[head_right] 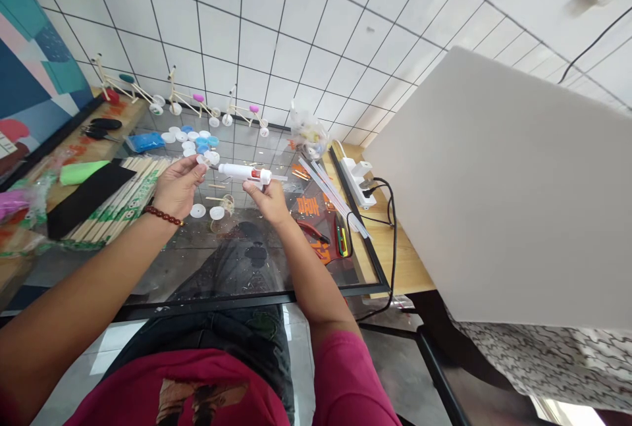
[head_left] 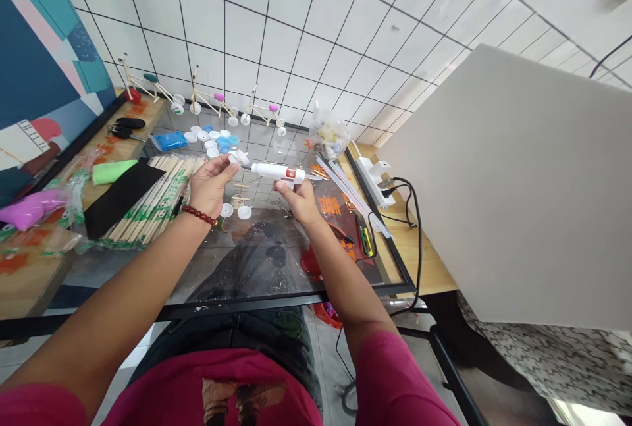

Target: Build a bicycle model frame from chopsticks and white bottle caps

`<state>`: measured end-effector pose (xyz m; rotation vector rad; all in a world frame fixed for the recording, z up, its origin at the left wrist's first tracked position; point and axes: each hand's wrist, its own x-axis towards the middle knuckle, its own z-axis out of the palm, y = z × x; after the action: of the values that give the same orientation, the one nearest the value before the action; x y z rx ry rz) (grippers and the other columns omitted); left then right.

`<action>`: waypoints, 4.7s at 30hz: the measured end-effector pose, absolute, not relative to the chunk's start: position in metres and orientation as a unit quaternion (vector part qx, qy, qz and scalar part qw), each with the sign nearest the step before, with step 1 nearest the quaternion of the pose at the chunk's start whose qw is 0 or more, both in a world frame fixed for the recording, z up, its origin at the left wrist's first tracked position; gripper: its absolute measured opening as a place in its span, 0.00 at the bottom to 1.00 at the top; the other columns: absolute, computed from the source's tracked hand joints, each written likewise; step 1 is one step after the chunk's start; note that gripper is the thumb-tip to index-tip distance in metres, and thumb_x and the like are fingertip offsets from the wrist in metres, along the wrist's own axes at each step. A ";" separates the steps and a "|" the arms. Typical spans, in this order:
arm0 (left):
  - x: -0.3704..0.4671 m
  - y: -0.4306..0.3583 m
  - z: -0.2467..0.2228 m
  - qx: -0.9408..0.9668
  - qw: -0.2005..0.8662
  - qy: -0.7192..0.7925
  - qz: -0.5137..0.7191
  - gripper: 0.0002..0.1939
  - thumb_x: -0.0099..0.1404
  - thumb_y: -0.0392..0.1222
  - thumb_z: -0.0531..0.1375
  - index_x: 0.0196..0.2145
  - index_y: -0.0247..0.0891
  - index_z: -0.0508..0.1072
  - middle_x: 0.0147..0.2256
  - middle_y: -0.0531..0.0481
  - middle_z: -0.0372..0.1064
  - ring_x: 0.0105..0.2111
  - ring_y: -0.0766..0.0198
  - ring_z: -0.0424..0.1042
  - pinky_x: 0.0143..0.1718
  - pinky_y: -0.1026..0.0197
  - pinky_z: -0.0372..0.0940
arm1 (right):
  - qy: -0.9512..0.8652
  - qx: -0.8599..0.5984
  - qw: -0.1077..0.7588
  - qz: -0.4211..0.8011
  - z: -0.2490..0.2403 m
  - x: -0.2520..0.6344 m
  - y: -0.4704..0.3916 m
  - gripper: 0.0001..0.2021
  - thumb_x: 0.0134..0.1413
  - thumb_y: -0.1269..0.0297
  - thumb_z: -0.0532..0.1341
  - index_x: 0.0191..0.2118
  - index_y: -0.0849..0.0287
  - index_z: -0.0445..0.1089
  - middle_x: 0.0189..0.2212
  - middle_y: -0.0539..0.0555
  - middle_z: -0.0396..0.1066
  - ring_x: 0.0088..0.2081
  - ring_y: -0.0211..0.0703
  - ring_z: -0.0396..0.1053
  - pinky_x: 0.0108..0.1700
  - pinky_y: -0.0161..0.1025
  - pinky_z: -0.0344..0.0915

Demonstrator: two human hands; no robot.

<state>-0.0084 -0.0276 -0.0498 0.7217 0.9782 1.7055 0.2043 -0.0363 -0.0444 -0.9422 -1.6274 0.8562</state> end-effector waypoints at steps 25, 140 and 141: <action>-0.011 -0.030 -0.047 0.281 0.610 0.353 0.652 0.17 0.52 0.44 0.81 0.31 0.40 0.78 0.35 0.47 0.78 0.41 0.56 0.77 0.43 0.53 0.72 | -0.675 -0.394 0.510 0.361 -0.047 0.207 -0.031 0.26 0.54 0.34 0.68 0.37 0.55 0.78 0.35 0.54 0.79 0.43 0.50 0.76 0.54 0.48 0.72; -0.001 -0.036 -0.043 0.332 0.459 0.419 0.710 0.19 0.44 0.32 0.78 0.35 0.39 0.81 0.39 0.48 0.81 0.41 0.60 0.79 0.47 0.57 0.76 | -0.678 -0.413 0.520 0.316 -0.050 0.213 -0.028 0.22 0.55 0.39 0.69 0.41 0.54 0.79 0.38 0.54 0.81 0.42 0.51 0.75 0.53 0.50 0.71; -0.001 -0.037 -0.042 0.329 0.464 0.417 0.709 0.19 0.44 0.32 0.78 0.35 0.38 0.81 0.39 0.48 0.81 0.40 0.60 0.79 0.47 0.57 0.76 | -0.679 -0.411 0.520 0.315 -0.051 0.213 -0.028 0.22 0.55 0.39 0.69 0.41 0.54 0.79 0.38 0.54 0.81 0.42 0.51 0.75 0.53 0.50 0.71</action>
<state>-0.0010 -0.0365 -0.0422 0.8084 1.0246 1.7413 0.2134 -0.0282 -0.0507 -0.9844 -1.6289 0.7561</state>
